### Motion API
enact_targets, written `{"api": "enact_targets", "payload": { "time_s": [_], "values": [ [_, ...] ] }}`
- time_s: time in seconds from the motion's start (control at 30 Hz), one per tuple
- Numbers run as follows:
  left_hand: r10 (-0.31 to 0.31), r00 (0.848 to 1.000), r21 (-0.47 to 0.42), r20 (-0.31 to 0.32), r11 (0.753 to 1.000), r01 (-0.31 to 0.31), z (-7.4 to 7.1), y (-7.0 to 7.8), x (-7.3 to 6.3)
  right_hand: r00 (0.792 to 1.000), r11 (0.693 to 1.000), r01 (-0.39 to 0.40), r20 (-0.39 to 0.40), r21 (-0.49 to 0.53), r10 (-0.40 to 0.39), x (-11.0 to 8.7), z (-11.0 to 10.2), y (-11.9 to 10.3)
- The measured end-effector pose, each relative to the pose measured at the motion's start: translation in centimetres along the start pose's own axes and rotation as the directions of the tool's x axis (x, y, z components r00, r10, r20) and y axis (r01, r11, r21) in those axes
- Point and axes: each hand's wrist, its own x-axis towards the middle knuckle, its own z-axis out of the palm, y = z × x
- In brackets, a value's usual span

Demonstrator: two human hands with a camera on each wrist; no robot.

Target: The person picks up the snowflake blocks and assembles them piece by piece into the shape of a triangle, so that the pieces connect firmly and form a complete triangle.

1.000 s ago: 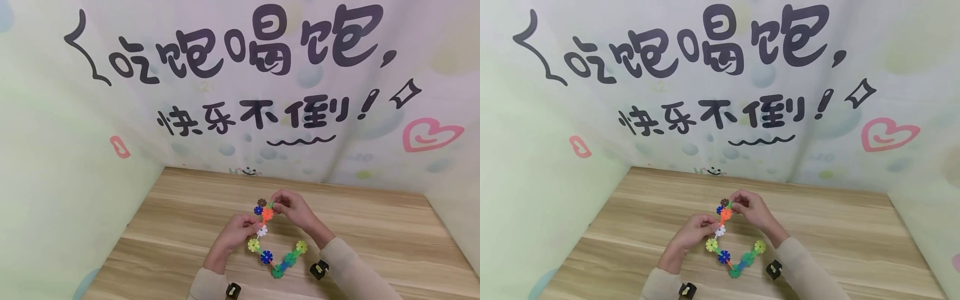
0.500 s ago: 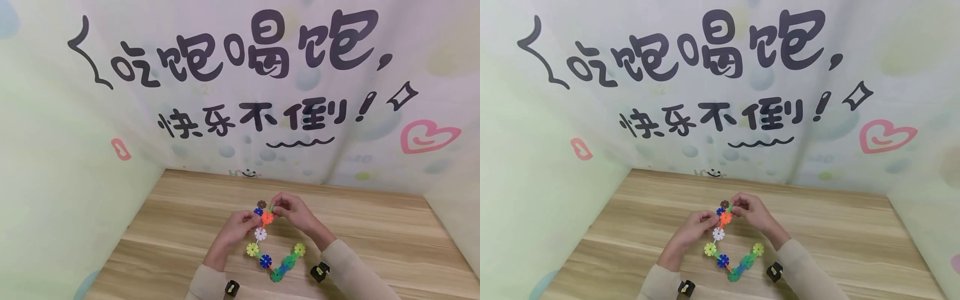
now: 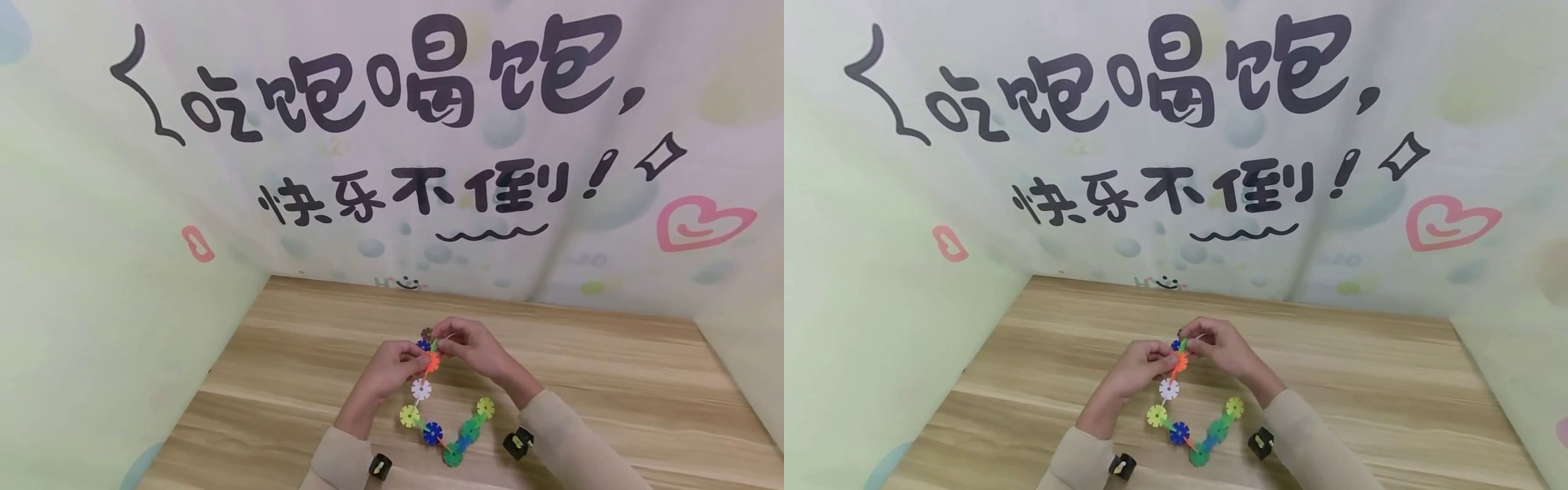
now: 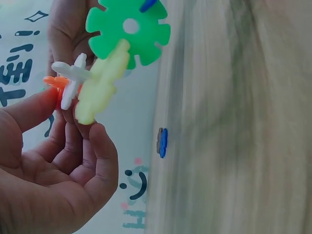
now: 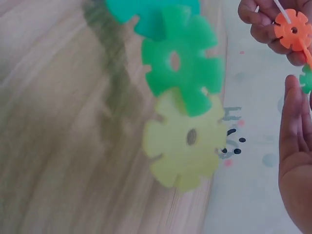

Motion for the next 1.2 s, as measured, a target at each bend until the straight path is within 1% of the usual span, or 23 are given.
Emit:
{"api": "enact_targets", "payload": {
  "time_s": [0.1,0.17,0.27,0.37,0.47,0.57,0.7,0.8,1.07,1.13,1.2],
  "values": [
    [0.001,1.000,0.013,-0.015,1.000,0.000,-0.3,-0.3,-0.2,0.997,0.996,-0.051,-0.056,-0.078,0.047,0.4,-0.1,0.4],
    [-0.004,1.000,0.012,-0.020,1.000,0.004,-0.5,-0.5,-0.4,0.991,0.986,-0.100,-0.106,-0.132,0.086,0.7,-0.3,0.8],
    [-0.013,1.000,0.015,-0.026,1.000,0.014,-0.9,-0.8,-0.6,0.978,0.957,-0.171,-0.158,-0.233,0.136,1.4,-0.6,1.6],
    [-0.022,0.999,0.013,-0.024,1.000,0.022,-1.1,-1.0,-0.9,0.970,0.921,-0.229,-0.155,-0.316,0.188,2.2,-0.9,2.6],
    [-0.020,1.000,0.026,-0.022,0.999,0.021,-1.2,-1.2,-1.1,0.965,0.888,-0.263,-0.123,-0.377,0.233,3.0,-0.9,3.4],
    [-0.023,1.000,0.008,-0.016,1.000,0.023,-1.1,-1.3,-1.3,0.960,0.865,-0.278,-0.095,-0.417,0.263,3.7,-0.6,3.9],
    [-0.029,1.000,-0.024,-0.011,0.999,0.029,-1.1,-1.3,-1.4,0.961,0.851,-0.273,-0.079,-0.448,0.267,4.3,-0.1,4.4],
    [-0.023,1.000,-0.022,-0.010,1.000,0.023,-1.1,-1.5,-1.4,0.962,0.840,-0.270,-0.090,-0.472,0.258,4.6,0.2,4.7],
    [-0.017,1.000,-0.031,-0.001,0.999,0.017,-1.3,-1.8,-1.4,0.968,0.784,-0.247,-0.109,-0.570,0.226,5.0,0.5,4.8],
    [-0.015,1.000,-0.035,-0.001,0.999,0.015,-1.4,-1.8,-1.4,0.968,0.775,-0.245,-0.110,-0.583,0.224,5.0,0.6,4.8],
    [-0.013,1.000,-0.039,0.000,0.999,0.013,-1.4,-1.8,-1.4,0.967,0.772,-0.252,-0.113,-0.583,0.230,5.0,0.6,4.8]
  ]
}}
